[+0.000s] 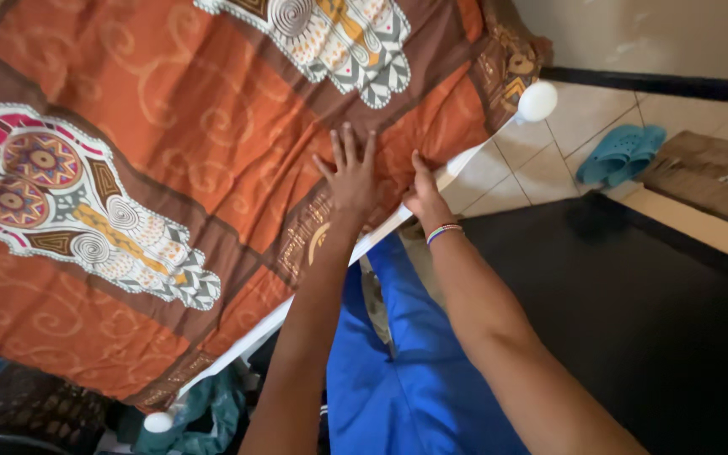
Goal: The person folds a large patterned bed sheet on a bed. They smooth the fabric, fold the edges inward, and align the sheet into a compact rectangular shape.
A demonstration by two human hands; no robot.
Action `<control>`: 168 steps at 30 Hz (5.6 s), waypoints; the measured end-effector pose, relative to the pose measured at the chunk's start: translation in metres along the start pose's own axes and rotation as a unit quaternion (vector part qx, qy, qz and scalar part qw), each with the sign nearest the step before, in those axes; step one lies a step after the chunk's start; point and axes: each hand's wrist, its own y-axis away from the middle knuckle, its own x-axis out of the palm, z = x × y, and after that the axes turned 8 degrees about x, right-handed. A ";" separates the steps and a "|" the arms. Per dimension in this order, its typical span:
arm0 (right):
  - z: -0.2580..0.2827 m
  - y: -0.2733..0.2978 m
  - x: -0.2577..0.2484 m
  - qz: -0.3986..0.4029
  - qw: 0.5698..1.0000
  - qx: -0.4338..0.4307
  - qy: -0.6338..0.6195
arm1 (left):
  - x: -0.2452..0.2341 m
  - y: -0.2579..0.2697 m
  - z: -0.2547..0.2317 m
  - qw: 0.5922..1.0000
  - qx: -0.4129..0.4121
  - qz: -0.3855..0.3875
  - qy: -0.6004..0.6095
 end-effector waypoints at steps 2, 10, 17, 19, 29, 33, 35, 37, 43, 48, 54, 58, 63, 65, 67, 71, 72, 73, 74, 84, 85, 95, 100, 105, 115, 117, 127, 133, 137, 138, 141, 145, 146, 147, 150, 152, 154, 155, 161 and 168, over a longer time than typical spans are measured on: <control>0.002 -0.002 -0.009 0.003 0.999 -0.038 0.007 | 0.005 0.004 -0.005 0.998 0.018 -0.017 0.058; 0.016 0.011 -0.026 -0.131 0.986 -0.098 0.031 | 0.026 0.033 -0.031 0.997 0.049 -0.028 0.059; 0.020 0.043 0.019 -0.305 0.910 -0.259 0.108 | 0.047 0.041 -0.040 0.988 0.101 -0.107 0.052; 0.014 0.068 0.026 -0.254 0.844 -0.407 0.238 | 0.049 0.039 -0.044 0.988 0.099 -0.101 0.061; 0.045 0.117 0.026 0.054 0.994 -0.092 0.019 | 0.029 0.026 -0.056 0.980 0.123 -0.090 0.128; 0.056 0.109 0.010 -0.018 0.958 -0.249 0.140 | 0.029 0.044 -0.061 0.975 0.185 -0.120 0.031; 0.060 0.102 -0.002 -0.134 0.910 -0.325 0.220 | 0.037 0.049 -0.062 0.981 0.174 -0.078 0.023; 0.063 0.092 -0.016 -0.284 0.835 -0.348 0.319 | 0.046 0.051 -0.060 0.986 0.155 -0.052 0.012; 0.057 0.074 -0.026 -0.450 0.677 -0.530 0.241 | 0.055 0.040 -0.035 0.981 0.191 -0.007 0.039; 0.006 0.107 -0.014 -0.223 0.648 -0.401 0.608 | 0.046 0.036 -0.020 0.976 0.208 0.019 0.062; -0.028 0.095 -0.021 -0.101 0.854 -0.242 0.450 | 0.054 0.035 -0.002 0.972 0.226 -0.019 0.062; -0.042 0.057 -0.026 0.007 0.993 -0.089 0.077 | 0.064 0.030 -0.008 0.982 0.186 -0.033 -0.029; -0.056 0.028 0.005 0.020 0.997 -0.044 -0.065 | 0.063 0.024 -0.012 0.986 0.160 -0.021 -0.046; -0.059 0.028 0.021 0.025 0.994 -0.005 -0.102 | 0.055 0.022 -0.009 0.983 0.168 0.013 -0.067; -0.061 0.031 0.027 -0.027 0.996 -0.050 -0.072 | 0.047 0.019 -0.007 0.983 0.175 0.036 -0.050; -0.071 0.035 0.015 -0.149 0.980 -0.129 -0.005 | 0.038 0.010 0.001 0.979 0.171 0.096 0.054; -0.077 0.037 0.007 -0.190 0.974 -0.121 0.030 | 0.040 0.012 0.003 0.975 0.167 0.121 0.078; -0.081 0.035 0.006 -0.227 0.965 -0.114 0.062 | 0.040 0.010 0.007 0.975 0.172 0.126 0.062; -0.084 0.034 0.005 -0.263 0.954 -0.107 0.093 | 0.042 0.008 0.011 0.974 0.177 0.132 0.047; -0.102 0.032 0.049 -0.074 0.987 -0.140 0.016 | 0.067 0.017 0.009 0.963 0.211 -0.033 -0.166; -0.106 0.029 0.052 -0.093 0.984 -0.147 0.029 | 0.062 0.019 0.014 0.969 0.226 0.020 -0.102; -0.113 -0.018 0.028 -0.014 0.997 0.014 -0.068 | 0.003 0.053 0.066 0.950 0.289 0.109 -0.034; -0.107 -0.021 0.024 0.009 0.998 -0.043 -0.053 | 0.008 0.058 0.055 0.960 0.242 0.140 0.020; -0.107 -0.028 0.019 -0.002 0.996 -0.060 -0.059 | 0.024 0.060 0.054 0.961 0.235 0.141 -0.022; -0.084 -0.030 0.023 0.036 0.993 -0.107 -0.021 | 0.034 0.048 0.055 0.956 0.238 0.167 -0.042; -0.082 -0.017 0.029 0.039 0.995 -0.094 -0.016 | 0.032 0.047 0.058 0.956 0.243 0.162 -0.039; -0.162 0.060 0.068 -0.203 0.940 -0.229 0.150 | 0.038 0.052 0.067 0.948 0.262 0.138 -0.113; -0.148 0.038 0.044 0.070 0.992 -0.098 -0.024 | 0.039 0.055 0.058 0.938 0.259 0.139 -0.185; -0.130 0.022 0.024 0.126 0.980 0.074 -0.133 | 0.035 0.058 0.058 0.955 0.229 0.173 -0.076; -0.135 0.023 0.017 0.092 0.985 0.067 -0.132 | 0.036 0.064 0.058 0.958 0.232 0.159 -0.064; -0.140 0.015 0.016 -0.006 0.994 -0.002 -0.106 | 0.034 0.054 0.062 0.960 0.263 0.095 -0.009; -0.165 0.011 0.016 -0.136 0.966 -0.218 0.022 | 0.032 0.055 0.065 0.959 0.249 0.132 0.003; -0.166 0.009 0.017 -0.158 0.942 -0.289 0.058 | 0.031 0.055 0.064 0.957 0.254 0.140 -0.021; -0.165 0.007 0.018 -0.165 0.961 -0.220 0.005 | 0.028 0.054 0.063 0.952 0.264 0.148 -0.048; -0.146 -0.002 0.023 -0.138 0.984 -0.068 -0.089 | 0.018 0.052 0.056 0.958 0.221 0.184 -0.007; -0.131 -0.006 0.020 -0.068 0.994 -0.043 -0.068 | 0.014 0.056 0.053 0.954 0.218 0.204 -0.007; -0.113 -0.007 0.017 0.083 0.994 0.003 -0.076 | 0.009 0.056 0.049 0.954 0.232 0.189 -0.005; -0.105 -0.009 0.018 0.161 0.984 0.023 -0.077 | 0.007 0.055 0.048 0.956 0.244 0.163 0.000; -0.108 -0.001 0.021 -0.027 0.998 0.035 -0.050 | -0.001 0.054 0.044 0.961 0.220 0.165 0.031; -0.113 0.025 -0.027 -0.135 0.915 -0.331 0.188 | -0.005 0.044 0.046 0.920 0.279 0.272 -0.048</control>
